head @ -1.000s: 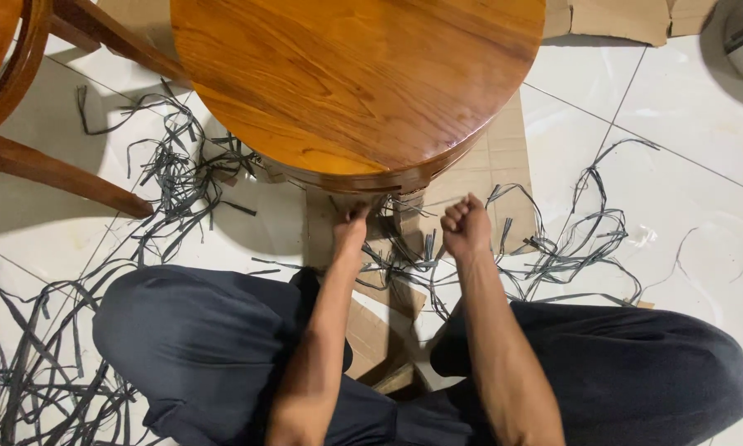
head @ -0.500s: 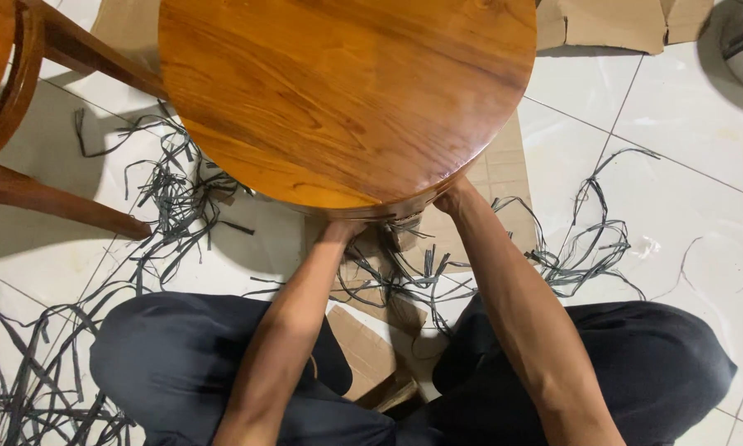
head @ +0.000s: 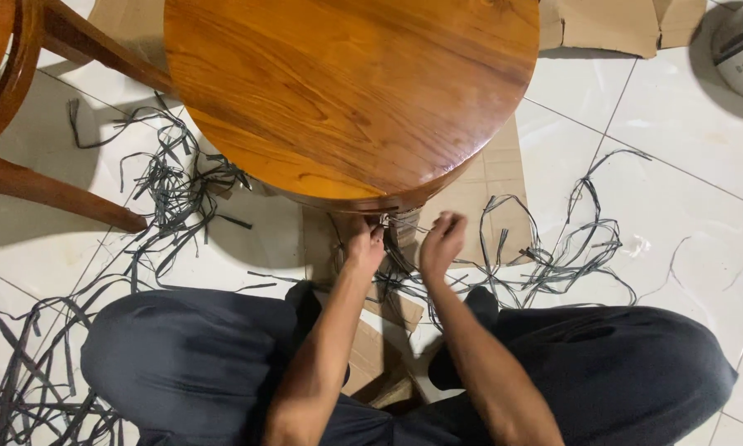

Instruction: Wrapping black cord around the legs of a wooden stool

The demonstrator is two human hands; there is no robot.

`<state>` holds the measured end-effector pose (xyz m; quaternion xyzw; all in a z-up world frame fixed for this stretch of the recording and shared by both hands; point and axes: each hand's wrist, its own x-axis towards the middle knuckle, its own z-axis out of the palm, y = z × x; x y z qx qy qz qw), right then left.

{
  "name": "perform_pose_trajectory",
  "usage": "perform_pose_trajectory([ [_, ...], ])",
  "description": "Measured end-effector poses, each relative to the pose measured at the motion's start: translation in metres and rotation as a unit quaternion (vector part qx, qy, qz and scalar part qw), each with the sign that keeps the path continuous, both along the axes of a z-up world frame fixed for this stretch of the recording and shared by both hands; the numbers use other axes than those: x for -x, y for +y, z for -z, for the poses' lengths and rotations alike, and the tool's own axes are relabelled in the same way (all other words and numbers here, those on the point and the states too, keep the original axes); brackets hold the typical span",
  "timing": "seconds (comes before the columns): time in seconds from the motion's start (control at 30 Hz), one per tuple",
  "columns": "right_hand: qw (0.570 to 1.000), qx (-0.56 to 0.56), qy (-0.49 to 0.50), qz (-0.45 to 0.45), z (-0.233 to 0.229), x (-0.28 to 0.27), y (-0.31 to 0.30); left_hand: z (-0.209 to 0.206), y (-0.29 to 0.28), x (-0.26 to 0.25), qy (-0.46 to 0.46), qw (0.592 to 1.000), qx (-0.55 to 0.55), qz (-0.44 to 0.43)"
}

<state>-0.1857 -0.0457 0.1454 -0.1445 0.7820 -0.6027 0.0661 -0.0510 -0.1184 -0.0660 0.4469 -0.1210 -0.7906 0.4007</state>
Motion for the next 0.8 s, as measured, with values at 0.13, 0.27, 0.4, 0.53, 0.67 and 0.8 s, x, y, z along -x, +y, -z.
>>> perform_pose_trajectory([
  [0.13, 0.984, 0.040, 0.103, -0.141, -0.029, -0.061, 0.028, -0.148, 0.019, 0.028, 0.008, 0.999, -0.010, -0.032],
  [0.27, 0.938, 0.030, 0.257, -0.231, -0.059, -0.075, 0.033, -0.239, 0.038, 0.025, -0.043, 0.996, -0.032, -0.075],
  [0.4, 0.909, -0.059, 0.300, -0.284, -0.064, -0.061, 0.036, -0.262, 0.038, 0.026, -0.046, 0.988, 0.001, -0.148],
  [0.53, 0.916, -0.012, 0.325, -0.237, -0.065, -0.057, 0.034, -0.266, 0.039, 0.027, -0.068, 0.984, 0.015, -0.162],
  [0.67, 0.901, -0.056, 0.347, -0.255, -0.058, -0.052, 0.034, -0.261, 0.046, 0.028, -0.075, 0.984, 0.000, -0.160],
  [0.8, 0.905, -0.061, 0.346, -0.240, -0.056, -0.050, 0.032, -0.246, 0.045, 0.028, -0.074, 0.984, -0.001, -0.163],
])
